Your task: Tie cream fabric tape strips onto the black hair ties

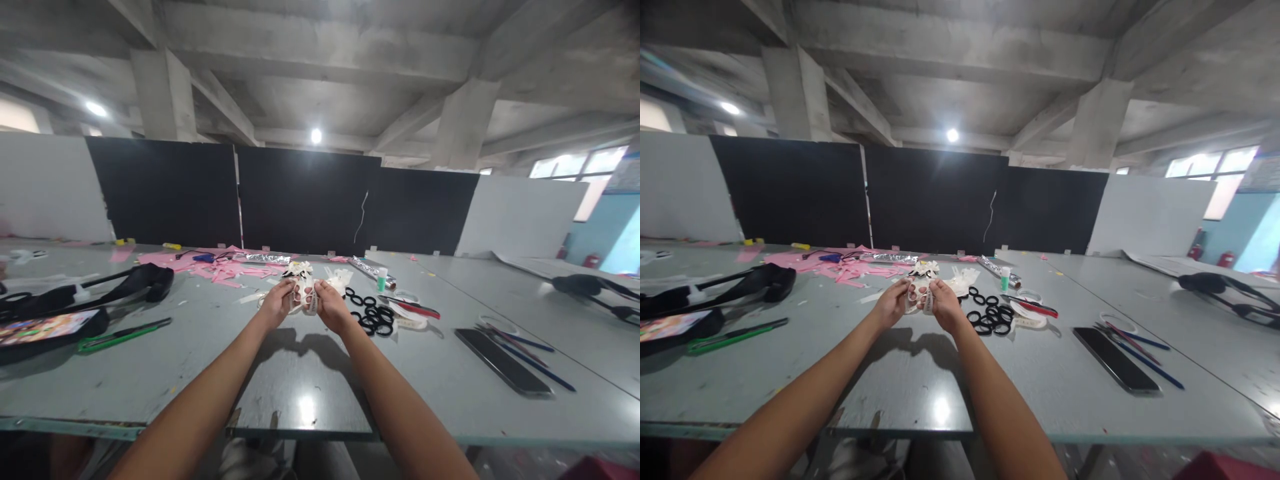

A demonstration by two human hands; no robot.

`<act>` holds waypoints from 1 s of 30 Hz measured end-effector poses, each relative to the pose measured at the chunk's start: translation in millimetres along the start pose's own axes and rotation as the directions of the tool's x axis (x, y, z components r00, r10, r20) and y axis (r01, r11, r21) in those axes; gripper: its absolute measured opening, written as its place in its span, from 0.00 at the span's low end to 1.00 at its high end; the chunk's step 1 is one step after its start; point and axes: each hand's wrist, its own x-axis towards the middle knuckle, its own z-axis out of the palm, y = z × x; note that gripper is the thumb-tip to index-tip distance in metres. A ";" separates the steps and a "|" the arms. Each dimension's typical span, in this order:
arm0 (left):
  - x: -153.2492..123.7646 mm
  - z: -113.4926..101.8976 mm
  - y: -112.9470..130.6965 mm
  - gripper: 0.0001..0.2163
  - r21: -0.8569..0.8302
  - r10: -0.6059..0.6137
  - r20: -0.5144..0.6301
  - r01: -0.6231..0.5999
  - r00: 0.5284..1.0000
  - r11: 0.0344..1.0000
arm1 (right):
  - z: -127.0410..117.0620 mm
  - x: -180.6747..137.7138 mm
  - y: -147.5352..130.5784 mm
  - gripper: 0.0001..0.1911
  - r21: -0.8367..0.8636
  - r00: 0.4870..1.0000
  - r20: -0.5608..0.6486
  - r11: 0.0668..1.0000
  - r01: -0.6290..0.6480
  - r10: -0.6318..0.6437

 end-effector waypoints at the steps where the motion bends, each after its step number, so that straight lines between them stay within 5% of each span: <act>1: 1.1 -0.6 -0.6 0.13 0.031 0.001 -0.003 -0.001 1.000 1.000 | 0.1 0.4 0.6 0.16 -0.040 1.000 0.002 0.999 0.003 -0.003; 6: 4.7 -2.2 -1.9 0.23 0.250 0.073 -0.048 -0.058 0.996 0.966 | 0.2 3.7 5.4 0.14 -0.315 0.987 -0.079 0.943 0.109 -0.140; 10: 3.7 0.8 -6.5 0.28 0.435 0.186 -0.006 -0.165 0.983 0.885 | 0.3 1.9 9.7 0.12 -0.632 0.940 -0.147 0.760 0.150 -0.308; 17: -3.4 5.0 -10.6 0.30 0.522 0.277 0.014 -0.243 0.961 0.817 | 9.1 -5.1 10.3 0.13 -0.901 0.862 0.220 0.244 0.359 -0.456; 22: -6.4 4.2 -7.2 0.33 0.644 0.322 0.066 -0.287 0.944 0.709 | 11.2 -8.7 5.9 0.13 -0.922 0.830 0.326 0.043 0.385 -0.452; 25: -9.7 6.8 -4.8 0.34 0.678 0.318 0.127 -0.316 0.939 0.663 | 10.4 -8.4 4.2 0.11 -0.927 0.827 0.323 0.022 0.374 -0.460; 30: -14.5 9.6 -3.4 0.35 0.711 0.292 0.189 -0.336 0.938 0.618 | 4.6 -2.0 7.0 0.09 -0.918 0.892 0.225 0.221 0.329 -0.392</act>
